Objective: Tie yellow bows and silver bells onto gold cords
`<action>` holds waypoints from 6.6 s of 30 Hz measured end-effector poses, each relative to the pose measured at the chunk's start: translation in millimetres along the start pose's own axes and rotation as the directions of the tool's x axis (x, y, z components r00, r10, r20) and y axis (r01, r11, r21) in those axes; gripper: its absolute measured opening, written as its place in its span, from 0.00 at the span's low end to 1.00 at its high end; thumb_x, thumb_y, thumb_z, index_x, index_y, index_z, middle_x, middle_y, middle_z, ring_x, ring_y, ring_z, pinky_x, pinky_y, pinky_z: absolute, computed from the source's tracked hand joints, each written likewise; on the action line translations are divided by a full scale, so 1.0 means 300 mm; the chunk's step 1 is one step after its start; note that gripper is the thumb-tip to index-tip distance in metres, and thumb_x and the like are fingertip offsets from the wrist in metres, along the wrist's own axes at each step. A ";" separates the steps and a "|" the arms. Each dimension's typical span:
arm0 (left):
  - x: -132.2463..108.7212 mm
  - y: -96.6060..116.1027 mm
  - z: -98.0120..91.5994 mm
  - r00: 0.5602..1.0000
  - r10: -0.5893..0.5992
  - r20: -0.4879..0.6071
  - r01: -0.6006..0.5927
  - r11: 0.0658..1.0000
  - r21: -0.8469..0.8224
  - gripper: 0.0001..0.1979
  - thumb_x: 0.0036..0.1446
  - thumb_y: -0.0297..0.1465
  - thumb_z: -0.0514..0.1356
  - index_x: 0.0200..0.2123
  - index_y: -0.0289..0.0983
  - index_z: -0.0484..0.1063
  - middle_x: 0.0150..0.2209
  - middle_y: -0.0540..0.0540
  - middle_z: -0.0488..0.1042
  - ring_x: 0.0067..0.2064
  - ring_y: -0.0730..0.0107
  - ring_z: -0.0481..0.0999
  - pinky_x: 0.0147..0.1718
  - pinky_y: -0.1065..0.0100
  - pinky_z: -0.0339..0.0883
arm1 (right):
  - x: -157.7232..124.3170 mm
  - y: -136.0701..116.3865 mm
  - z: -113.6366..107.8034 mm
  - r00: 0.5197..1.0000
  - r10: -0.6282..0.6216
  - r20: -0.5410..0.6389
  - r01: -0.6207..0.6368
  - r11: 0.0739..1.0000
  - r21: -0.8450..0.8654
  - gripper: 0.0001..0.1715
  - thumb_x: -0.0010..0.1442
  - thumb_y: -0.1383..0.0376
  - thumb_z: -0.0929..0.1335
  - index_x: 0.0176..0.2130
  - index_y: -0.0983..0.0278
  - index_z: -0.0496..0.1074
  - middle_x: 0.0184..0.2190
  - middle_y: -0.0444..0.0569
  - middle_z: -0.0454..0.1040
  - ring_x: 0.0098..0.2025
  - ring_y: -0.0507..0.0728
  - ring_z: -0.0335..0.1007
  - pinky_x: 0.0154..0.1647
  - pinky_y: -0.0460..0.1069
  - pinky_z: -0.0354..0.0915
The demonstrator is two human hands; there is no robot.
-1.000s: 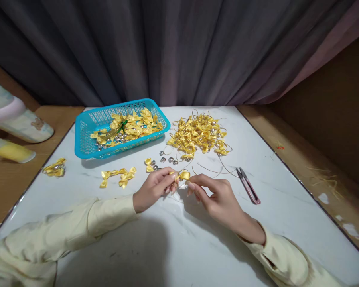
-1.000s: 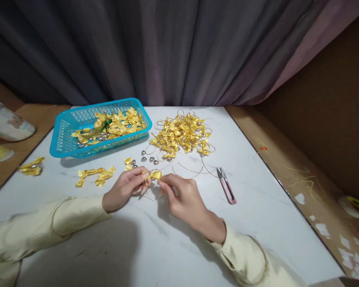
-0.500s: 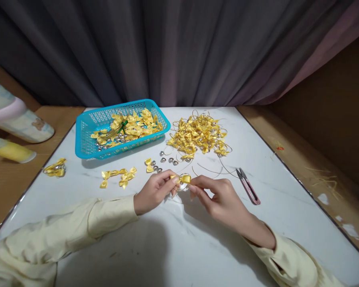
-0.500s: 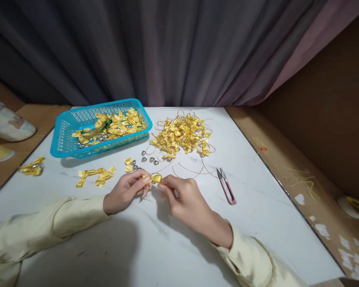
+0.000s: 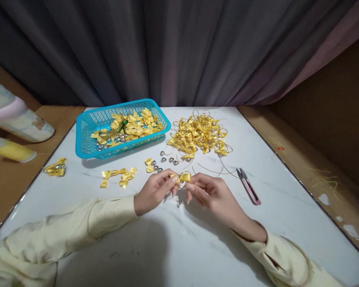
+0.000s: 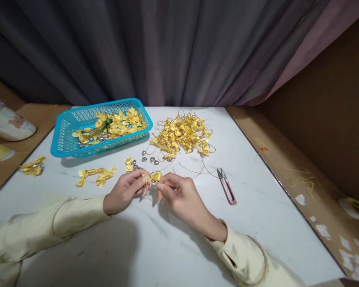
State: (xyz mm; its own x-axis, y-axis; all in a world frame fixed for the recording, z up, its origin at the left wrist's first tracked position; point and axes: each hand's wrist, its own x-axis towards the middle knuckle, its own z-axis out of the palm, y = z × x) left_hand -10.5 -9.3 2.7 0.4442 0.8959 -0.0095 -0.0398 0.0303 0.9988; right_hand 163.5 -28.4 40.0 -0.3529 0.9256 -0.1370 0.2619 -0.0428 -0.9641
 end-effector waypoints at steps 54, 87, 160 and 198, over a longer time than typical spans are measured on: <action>0.015 -0.035 -0.032 0.817 0.554 0.160 -0.370 0.292 0.882 0.12 0.60 0.27 0.48 0.27 0.35 0.66 0.22 0.48 0.68 0.26 0.70 0.66 0.26 0.70 0.57 | 0.016 -0.007 0.051 0.918 0.313 0.244 -0.397 0.745 0.536 0.23 0.48 0.58 0.73 0.39 0.65 0.63 0.21 0.39 0.65 0.20 0.45 0.54 0.23 0.43 0.53; 0.006 -0.021 -0.022 0.881 0.465 0.083 -0.380 0.591 0.711 0.11 0.60 0.28 0.47 0.28 0.35 0.64 0.23 0.49 0.68 0.26 0.74 0.65 0.27 0.72 0.59 | -0.019 0.031 0.076 0.998 -0.036 0.054 0.062 0.762 -0.644 0.13 0.61 0.66 0.55 0.25 0.62 0.56 0.17 0.42 0.57 0.18 0.50 0.46 0.21 0.46 0.46; -0.011 -0.007 -0.011 0.956 0.283 -0.076 -0.228 0.881 0.413 0.12 0.62 0.35 0.47 0.29 0.36 0.63 0.20 0.52 0.63 0.22 0.76 0.62 0.23 0.74 0.57 | 0.004 0.133 0.070 0.730 -0.681 -0.060 0.356 0.454 -0.817 0.13 0.63 0.68 0.60 0.40 0.69 0.72 0.14 0.42 0.67 0.14 0.47 0.57 0.19 0.45 0.51; -0.006 0.001 -0.016 0.914 0.405 -0.005 -0.337 0.766 0.547 0.09 0.60 0.28 0.49 0.27 0.36 0.63 0.22 0.52 0.63 0.23 0.77 0.61 0.23 0.75 0.56 | -0.012 0.116 0.089 0.745 -0.651 -0.142 0.422 0.626 -0.656 0.11 0.61 0.72 0.60 0.39 0.69 0.70 0.18 0.44 0.70 0.16 0.48 0.61 0.20 0.43 0.56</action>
State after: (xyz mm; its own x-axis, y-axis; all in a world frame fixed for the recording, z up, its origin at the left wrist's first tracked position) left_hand -15.6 -8.9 2.6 0.3857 0.8334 0.3957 0.3099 -0.5210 0.7953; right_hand 149.7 -43.2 0.9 -0.3056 0.7715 0.5581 0.6044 0.6101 -0.5124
